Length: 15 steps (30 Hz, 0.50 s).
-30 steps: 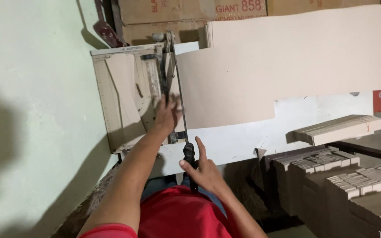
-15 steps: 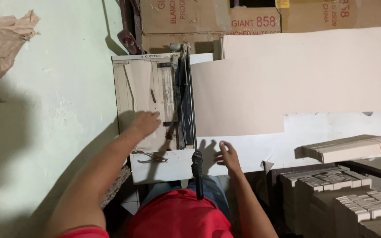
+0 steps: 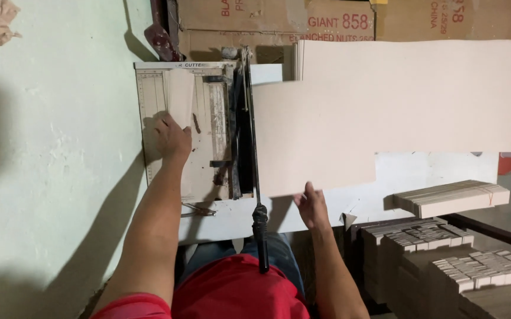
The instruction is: The person operates a manual guillotine paper cutter to slice a large sheet of cardboard. They repeatedly align the cardboard against the guide, pull down the lever to cut, and then remove the cut piece to repeat the process.
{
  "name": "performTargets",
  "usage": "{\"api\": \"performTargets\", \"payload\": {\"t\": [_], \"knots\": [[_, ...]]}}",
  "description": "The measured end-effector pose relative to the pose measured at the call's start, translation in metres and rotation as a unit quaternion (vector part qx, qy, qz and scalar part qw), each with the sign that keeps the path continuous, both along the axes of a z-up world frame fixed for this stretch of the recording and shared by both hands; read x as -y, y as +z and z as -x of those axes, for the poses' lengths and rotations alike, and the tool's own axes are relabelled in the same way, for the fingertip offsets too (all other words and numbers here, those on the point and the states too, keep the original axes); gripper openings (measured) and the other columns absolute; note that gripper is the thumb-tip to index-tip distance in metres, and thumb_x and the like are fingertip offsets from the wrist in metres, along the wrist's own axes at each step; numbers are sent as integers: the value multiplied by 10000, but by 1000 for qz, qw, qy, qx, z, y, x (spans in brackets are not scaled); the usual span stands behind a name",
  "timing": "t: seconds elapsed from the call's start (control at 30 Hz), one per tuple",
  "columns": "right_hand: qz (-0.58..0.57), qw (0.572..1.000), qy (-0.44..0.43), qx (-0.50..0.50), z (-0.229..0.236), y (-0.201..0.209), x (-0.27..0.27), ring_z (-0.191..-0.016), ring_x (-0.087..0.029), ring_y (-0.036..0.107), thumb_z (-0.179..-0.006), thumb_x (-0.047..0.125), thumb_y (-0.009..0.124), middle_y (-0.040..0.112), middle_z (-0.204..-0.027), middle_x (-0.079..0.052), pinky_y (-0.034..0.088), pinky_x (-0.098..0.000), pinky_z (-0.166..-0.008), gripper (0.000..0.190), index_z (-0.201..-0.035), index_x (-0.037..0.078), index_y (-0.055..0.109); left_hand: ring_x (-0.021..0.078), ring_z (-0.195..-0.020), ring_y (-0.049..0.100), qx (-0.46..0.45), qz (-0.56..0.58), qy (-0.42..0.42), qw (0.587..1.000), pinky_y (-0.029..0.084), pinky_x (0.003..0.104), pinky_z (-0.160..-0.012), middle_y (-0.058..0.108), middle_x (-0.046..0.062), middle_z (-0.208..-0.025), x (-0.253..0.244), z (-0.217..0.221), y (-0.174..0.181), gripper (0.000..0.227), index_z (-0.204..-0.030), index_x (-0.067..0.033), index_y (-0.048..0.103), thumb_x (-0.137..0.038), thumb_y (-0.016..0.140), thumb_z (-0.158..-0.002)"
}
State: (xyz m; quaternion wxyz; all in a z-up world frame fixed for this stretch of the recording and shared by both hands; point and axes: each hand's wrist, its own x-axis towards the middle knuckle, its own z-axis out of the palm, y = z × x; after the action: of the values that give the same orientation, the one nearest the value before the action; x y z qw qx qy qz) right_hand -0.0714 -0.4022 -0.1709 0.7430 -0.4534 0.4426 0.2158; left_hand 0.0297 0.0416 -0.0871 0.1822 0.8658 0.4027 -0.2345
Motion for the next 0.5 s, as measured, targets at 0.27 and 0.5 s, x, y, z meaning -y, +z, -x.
{"api": "performTargets", "payload": {"t": [0.27,0.5], "knots": [[74,992,105,-3,5,45,-65,-911,-347,758,-988,212,721,693,-925,-144,652,-508,-825,316,-1059,-46,553,469,-1453,290,41,-14,-125,991,307,656,-1137,273,265,-1583,32,-4,80,793,-1615,-51,185,-294,635,-1008],[98,978,183,-8,-17,46,-69,-999,-307,753,-1023,301,679,758,-1046,-151,592,-530,-931,290,-1083,21,632,488,-1499,197,80,112,-303,943,170,693,-1169,296,230,-1595,96,4,30,827,-1607,-281,283,-375,707,-904]]}}
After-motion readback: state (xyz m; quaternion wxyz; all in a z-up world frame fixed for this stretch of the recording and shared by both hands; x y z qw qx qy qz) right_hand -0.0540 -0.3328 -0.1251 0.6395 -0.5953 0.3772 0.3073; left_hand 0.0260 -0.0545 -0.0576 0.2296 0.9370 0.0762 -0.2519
